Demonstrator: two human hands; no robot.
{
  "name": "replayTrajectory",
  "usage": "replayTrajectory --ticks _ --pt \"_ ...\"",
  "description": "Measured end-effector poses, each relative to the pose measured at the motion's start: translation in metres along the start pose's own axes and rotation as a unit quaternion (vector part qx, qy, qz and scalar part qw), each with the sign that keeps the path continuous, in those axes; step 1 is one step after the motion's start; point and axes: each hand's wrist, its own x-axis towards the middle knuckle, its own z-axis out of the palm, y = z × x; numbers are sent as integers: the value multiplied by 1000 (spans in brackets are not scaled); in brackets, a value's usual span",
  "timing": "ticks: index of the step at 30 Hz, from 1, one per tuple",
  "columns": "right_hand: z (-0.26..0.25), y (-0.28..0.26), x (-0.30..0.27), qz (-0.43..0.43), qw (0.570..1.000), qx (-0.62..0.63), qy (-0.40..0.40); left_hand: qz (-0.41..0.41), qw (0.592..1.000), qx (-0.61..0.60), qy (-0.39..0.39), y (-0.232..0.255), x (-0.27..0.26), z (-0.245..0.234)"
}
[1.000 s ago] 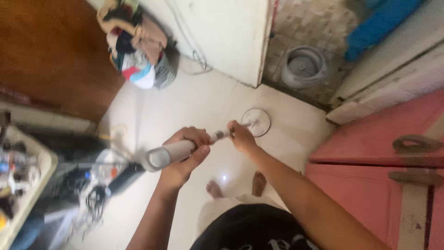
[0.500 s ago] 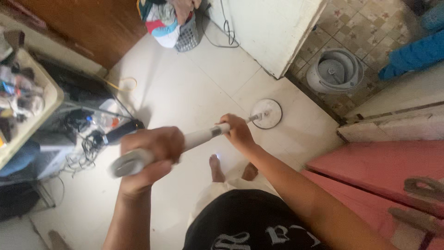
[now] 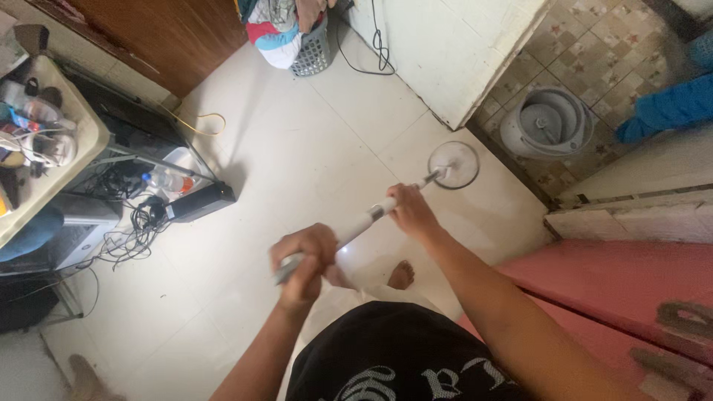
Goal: The person cleans a mop by pumping the handle up and down against the mop head on the floor.
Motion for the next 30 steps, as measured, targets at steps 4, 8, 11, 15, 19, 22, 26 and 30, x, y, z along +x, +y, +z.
replayTrajectory --ticks 4,8,11,15,19,22,26,30 --pt "8 31 -9 100 995 7 -23 7 995 72 -61 -25 -8 -16" --pt "16 38 -32 110 990 -60 -68 -35 984 115 -128 -46 -23 -25" --pt "29 14 -42 166 979 -48 -105 -65 986 95 -120 -48 -40 -47" --pt "62 -54 -45 205 969 -46 -128 -76 985 88 -123 -14 -63 -100" --pt "80 -126 -26 216 967 -49 -127 -82 984 102 -119 42 -61 -145" --pt "87 -182 -25 89 991 -103 12 -120 979 105 -129 82 -61 -168" --pt "70 -238 -23 221 975 10 -34 -97 979 87 -157 117 -57 -173" --pt "61 -253 -44 199 979 33 -7 -82 982 89 -147 124 -74 -149"
